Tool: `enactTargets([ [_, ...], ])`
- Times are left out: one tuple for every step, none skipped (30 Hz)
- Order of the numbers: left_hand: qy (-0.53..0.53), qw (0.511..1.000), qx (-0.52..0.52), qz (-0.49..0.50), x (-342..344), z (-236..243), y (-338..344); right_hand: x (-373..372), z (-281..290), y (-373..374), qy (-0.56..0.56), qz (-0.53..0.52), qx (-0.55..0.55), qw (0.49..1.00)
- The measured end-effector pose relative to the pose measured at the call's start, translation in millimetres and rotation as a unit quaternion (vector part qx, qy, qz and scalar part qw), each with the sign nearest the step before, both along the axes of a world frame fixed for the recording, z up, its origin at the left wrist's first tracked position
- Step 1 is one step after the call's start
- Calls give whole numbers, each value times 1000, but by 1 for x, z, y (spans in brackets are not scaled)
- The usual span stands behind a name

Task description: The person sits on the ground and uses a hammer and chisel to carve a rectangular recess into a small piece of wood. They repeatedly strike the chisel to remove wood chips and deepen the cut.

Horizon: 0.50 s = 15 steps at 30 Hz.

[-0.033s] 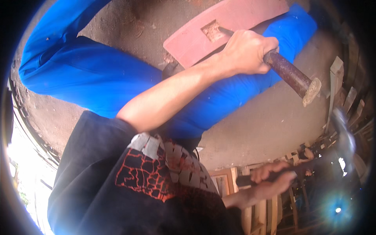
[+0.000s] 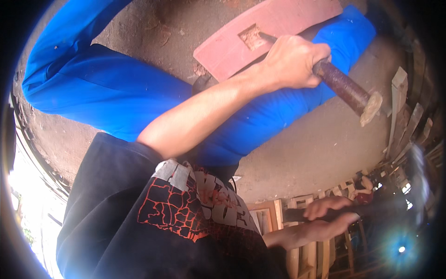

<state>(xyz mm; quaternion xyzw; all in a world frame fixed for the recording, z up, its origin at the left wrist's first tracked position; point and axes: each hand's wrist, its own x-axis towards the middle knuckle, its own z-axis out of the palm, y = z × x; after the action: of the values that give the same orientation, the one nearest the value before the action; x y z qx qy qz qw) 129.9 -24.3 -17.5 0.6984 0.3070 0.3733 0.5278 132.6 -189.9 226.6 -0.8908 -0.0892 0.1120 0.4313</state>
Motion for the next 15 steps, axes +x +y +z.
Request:
enactTargets([
  [9, 1000, -3, 1, 1, 1, 1, 17, 9, -6, 24, 97, 43, 994],
  [7, 1000, -10, -6, 1, 2, -4, 23, 19, -9, -26, 121, 56, 991],
  [7, 1000, -6, -10, 3, 2, -2, 33, 24, -11, -10, 155, 109, 982],
  [6, 1000, -1, -13, 4, 2, -1, 41, 28, -12, 6, 189, 162, 968],
  [6, 1000, -2, -8, 5, 3, -1, 42, 18, -18, -21, 176, 161, 971],
  [5, 1000, 0, -1, 5, 2, -2, 29, -3, -16, -39, 85, 132, 987],
  [-1, 1000, -2, 4, 5, 1, -2, 20, -7, -10, 39, 65, 15, 997],
  [-5, 1000, -3, 9, 5, -1, -2, 14, -8, -3, 117, 45, -103, 987],
  [2, 1000, -7, 7, 6, 0, -6, 8, -10, 8, 124, 8, -62, 990],
  [7, 1000, -4, 5, 10, 1, -4, 9, -7, 21, 73, -18, -41, 996],
  [13, 1000, -1, 2, 13, -1, 0, 12, -1, 33, 21, -44, -21, 999],
  [21, 1000, -7, 3, 8, -2, 0, 15, 3, 33, -24, -67, -14, 997],
  [22, 1000, -16, -3, 7, 2, 3, 24, 14, 25, -24, 27, 16, 999],
  [22, 999, -25, -8, 5, 5, 3, 38, 29, 17, -31, 92, 49, 994],
  [13, 1000, -24, 1, 6, 6, 3, 42, 30, 18, -43, 107, 83, 990],
])
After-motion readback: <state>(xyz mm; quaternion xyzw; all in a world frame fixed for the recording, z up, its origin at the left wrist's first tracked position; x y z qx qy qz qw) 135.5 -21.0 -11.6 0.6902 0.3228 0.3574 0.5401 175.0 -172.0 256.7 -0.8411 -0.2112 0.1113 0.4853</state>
